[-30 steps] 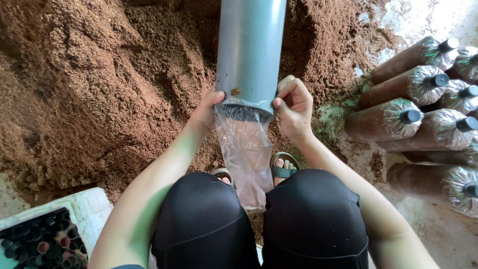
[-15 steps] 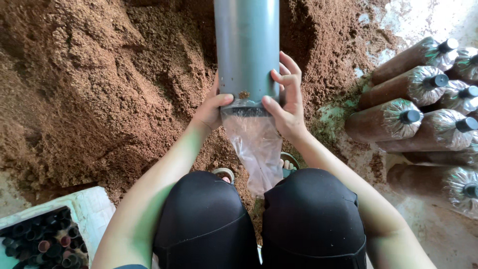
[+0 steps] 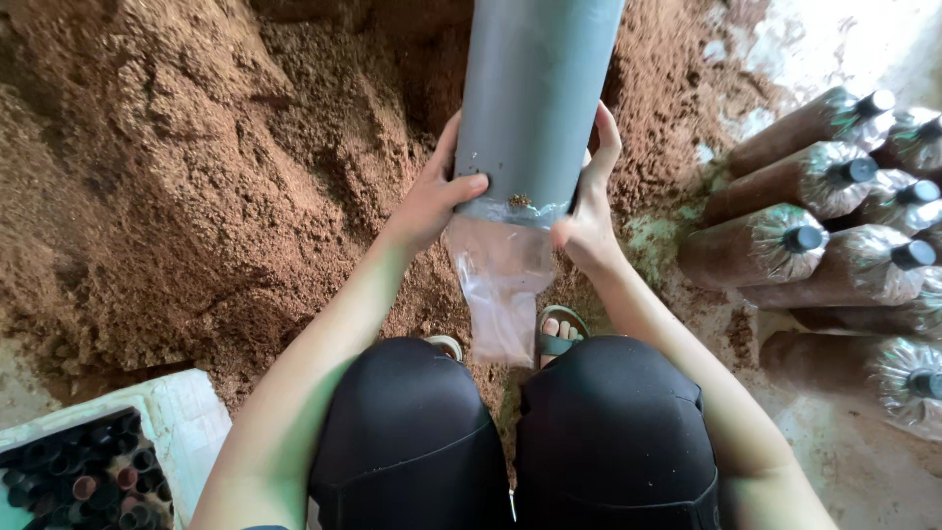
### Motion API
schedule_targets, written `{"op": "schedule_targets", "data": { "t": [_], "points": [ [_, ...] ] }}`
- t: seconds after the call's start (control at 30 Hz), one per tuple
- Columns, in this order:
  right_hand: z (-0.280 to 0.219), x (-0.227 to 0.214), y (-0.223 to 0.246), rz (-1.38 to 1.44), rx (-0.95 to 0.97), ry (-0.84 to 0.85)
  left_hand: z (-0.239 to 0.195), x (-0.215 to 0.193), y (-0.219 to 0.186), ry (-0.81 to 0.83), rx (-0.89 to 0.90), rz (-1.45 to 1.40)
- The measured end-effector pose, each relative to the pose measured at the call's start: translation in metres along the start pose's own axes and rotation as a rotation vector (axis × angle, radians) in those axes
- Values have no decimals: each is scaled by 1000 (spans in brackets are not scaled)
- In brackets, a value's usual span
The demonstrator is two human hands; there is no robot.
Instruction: The person scoops brown substrate from a large pile into a plastic bag using a cylindrical tube. They then place a small black cap into the bag, tie the bag closed, and set it aside with other filled bags. The person repeats this process multiple times.
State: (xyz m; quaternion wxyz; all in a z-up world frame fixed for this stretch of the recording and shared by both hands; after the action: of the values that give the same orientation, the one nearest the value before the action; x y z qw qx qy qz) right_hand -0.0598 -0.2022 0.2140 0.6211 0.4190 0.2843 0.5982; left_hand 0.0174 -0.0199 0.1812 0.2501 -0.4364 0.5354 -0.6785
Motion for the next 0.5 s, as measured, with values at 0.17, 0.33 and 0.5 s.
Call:
{"op": "schedule_targets", "data": {
  "t": [0.17, 0.33, 0.5],
  "points": [
    [11, -3, 27, -68, 67, -21, -3, 27, -72, -21, -218, 281],
    [35, 8, 53, -127, 86, -65, 6, 57, -108, -47, -232, 211],
    [78, 20, 100, -221, -218, -53, 1, 84, -159, -227, -145, 187]
  ]
}}
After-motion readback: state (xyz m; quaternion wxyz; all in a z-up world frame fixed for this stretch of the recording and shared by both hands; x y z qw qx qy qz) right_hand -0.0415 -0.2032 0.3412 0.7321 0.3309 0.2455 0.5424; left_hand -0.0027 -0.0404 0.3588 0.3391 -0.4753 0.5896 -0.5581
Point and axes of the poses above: each hand's wrist, its own z-axis towards the middle knuckle, its own x-axis out of the palm, y = z × x, the point moved 3 cm from there along z, towards the middle knuckle, and after that the axes turned 9 degrees about -y, right-handed, at the moved point
